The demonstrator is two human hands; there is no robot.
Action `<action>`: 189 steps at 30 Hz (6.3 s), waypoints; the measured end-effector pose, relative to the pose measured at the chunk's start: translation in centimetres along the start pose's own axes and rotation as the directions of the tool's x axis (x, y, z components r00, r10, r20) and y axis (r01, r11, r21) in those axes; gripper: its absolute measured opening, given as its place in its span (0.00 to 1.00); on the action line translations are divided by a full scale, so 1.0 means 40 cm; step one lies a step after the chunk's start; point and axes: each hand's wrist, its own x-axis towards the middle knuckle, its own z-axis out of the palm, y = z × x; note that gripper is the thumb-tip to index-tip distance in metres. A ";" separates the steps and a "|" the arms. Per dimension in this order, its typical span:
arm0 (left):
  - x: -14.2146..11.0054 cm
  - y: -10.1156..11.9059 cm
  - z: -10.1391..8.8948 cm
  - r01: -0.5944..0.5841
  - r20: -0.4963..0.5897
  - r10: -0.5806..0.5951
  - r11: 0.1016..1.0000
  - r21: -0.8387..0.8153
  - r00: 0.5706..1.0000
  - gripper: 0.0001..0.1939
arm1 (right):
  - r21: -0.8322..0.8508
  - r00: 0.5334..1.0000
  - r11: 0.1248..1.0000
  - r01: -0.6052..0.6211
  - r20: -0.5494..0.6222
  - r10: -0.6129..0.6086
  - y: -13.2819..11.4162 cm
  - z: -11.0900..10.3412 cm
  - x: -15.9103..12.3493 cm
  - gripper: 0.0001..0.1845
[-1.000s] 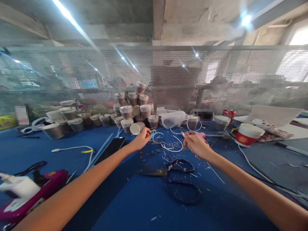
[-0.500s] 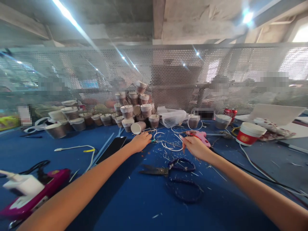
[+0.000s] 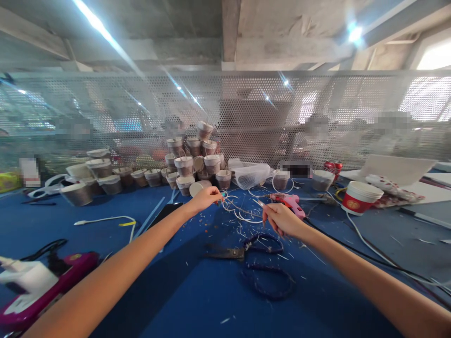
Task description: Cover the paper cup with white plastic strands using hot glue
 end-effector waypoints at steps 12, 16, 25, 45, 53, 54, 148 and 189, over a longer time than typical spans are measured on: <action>-0.039 0.047 0.045 0.208 0.163 -0.152 0.885 -0.416 0.975 0.15 | 0.278 0.991 0.960 -0.029 0.134 -0.009 0.036 0.017 0.019 0.23; -0.044 0.039 0.059 0.202 0.188 -0.129 0.868 -0.453 0.974 0.19 | 0.295 0.990 0.955 -0.020 0.141 -0.023 0.041 0.023 0.019 0.23; -0.032 0.038 0.039 0.059 0.021 -0.056 0.967 -0.248 0.998 0.08 | 0.311 0.999 0.950 -0.025 0.036 0.015 0.035 0.021 0.016 0.23; -0.054 -0.017 -0.005 -0.238 0.254 0.107 0.786 0.571 0.961 0.11 | 0.229 0.998 0.972 0.053 -0.027 -0.048 0.016 0.000 0.014 0.24; -0.034 0.003 0.004 -0.326 0.241 0.256 0.887 0.327 0.936 0.10 | 0.152 0.995 0.983 0.103 -0.023 -0.101 -0.002 -0.011 0.008 0.23; -0.030 0.008 0.006 -0.303 0.215 0.247 0.910 0.282 0.945 0.10 | 0.107 0.993 0.987 0.118 -0.028 -0.115 -0.009 -0.017 0.004 0.23; -0.101 0.026 0.148 -0.022 0.080 0.072 0.860 -0.510 0.994 0.29 | -0.480 0.734 0.691 0.540 -0.133 -0.666 0.089 -0.079 -0.045 0.15; -0.101 0.023 0.147 -0.056 0.095 0.117 0.869 -0.492 0.989 0.29 | -0.595 0.751 0.642 0.483 -0.096 -0.654 0.119 -0.074 -0.030 0.15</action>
